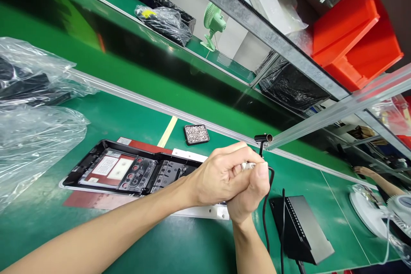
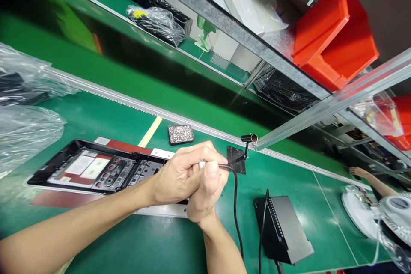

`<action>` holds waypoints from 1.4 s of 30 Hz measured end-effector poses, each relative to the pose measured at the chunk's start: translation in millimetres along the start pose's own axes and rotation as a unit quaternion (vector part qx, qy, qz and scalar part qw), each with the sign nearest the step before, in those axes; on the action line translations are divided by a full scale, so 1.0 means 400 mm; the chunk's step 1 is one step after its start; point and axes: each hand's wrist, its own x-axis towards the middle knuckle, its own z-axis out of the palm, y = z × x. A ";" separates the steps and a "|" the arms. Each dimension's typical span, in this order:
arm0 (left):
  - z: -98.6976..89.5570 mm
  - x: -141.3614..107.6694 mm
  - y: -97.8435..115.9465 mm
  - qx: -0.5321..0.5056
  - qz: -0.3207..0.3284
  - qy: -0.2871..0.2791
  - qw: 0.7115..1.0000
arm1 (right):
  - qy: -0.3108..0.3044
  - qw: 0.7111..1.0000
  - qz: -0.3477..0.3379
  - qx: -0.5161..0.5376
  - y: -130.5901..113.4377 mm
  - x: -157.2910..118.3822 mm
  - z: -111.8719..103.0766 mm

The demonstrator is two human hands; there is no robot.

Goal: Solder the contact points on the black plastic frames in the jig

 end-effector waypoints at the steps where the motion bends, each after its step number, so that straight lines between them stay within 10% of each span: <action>1: 0.000 0.000 0.001 -0.001 0.001 0.000 1.000 | 0.000 1.000 0.002 0.023 -0.003 0.000 0.002; 13: -0.042 -0.013 0.044 -0.016 -0.061 -0.088 0.994 | -0.029 0.998 -0.038 0.049 -0.022 0.003 0.006; 17: -0.115 -0.045 0.067 0.048 -0.142 -0.004 0.989 | -0.088 0.990 0.025 0.106 -0.033 0.003 0.013; 25: -0.276 -0.203 0.052 0.398 -0.279 -0.038 0.873 | -0.074 0.990 0.049 0.109 -0.048 0.010 0.015; 31: -0.286 -0.264 0.015 0.465 -0.350 -0.142 0.800 | -0.071 0.991 0.039 0.104 -0.052 0.013 0.019; 42: -0.292 -0.266 0.005 0.448 -0.409 -0.153 0.780 | -0.067 0.990 0.046 0.111 -0.056 0.006 0.018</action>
